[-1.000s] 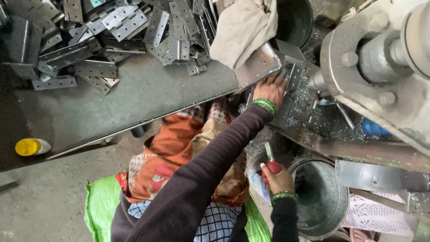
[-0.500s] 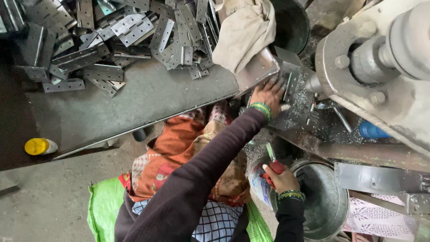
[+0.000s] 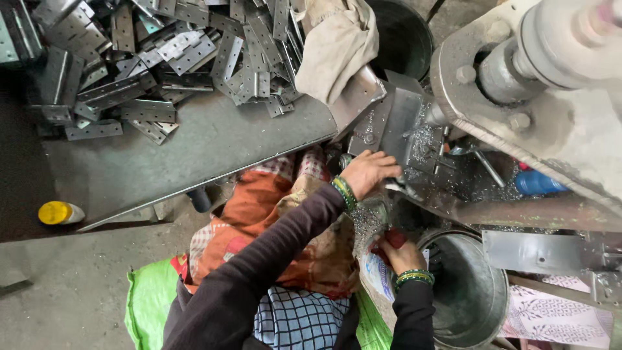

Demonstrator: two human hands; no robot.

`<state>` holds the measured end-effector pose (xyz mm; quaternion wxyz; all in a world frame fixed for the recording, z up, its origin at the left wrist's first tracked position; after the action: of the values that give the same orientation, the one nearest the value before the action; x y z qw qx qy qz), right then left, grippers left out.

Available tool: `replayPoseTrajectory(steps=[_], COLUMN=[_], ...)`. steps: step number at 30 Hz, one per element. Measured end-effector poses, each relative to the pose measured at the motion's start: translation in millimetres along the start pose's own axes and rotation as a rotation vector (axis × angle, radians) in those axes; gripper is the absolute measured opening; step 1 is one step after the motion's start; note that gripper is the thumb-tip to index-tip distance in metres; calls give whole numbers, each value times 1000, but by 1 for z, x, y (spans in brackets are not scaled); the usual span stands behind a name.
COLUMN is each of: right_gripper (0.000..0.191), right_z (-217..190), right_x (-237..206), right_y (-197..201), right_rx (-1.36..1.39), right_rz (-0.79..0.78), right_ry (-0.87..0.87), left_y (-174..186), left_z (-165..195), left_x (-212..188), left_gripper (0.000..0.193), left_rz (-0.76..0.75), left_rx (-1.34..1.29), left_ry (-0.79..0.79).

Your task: The person repeatedly picks metal hinge pieces from a pile, positions them under a drill press, and operates the machine to drill holes. After each piece is drilled, it is placed into a metal bucket. The person occasionally wipes the machine table with a cloth.

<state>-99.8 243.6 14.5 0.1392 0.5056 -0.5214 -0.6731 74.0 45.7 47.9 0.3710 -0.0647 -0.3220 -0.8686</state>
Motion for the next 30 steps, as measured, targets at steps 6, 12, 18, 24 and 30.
replayPoseTrajectory(steps=[6,12,18,24,30], right_gripper=[52,49,62,83,73], right_z=[17,27,8,-5,-1], right_x=[8,22,11,-1,8], right_y=[-16,-35,-12,43,-20], right_rx=[57,386,283,-155,64], right_rz=[110,-1,10,2,102], right_ry=[30,68,182,-74,-88], left_y=[-2,-30,-22,-19,-14], left_z=[44,55,16,0,-3], left_x=[27,15,9,17,28], left_gripper=[46,58,66,57,65], left_rz=[270,144,225,140,140], left_rx=[-44,241,292,339,328], left_ry=[394,349,177,336,376])
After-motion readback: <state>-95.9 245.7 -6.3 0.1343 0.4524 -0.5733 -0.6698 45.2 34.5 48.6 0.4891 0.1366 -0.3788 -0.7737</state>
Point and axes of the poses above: each hand's wrist, its own x-axis towards the middle knuckle, its own y-axis out of the back of the hand, z = x × y, the point moved 1 cm from there along x, towards the middle knuckle, and after that the axes turned 14 degrees about -x, right-handed, at the moved point
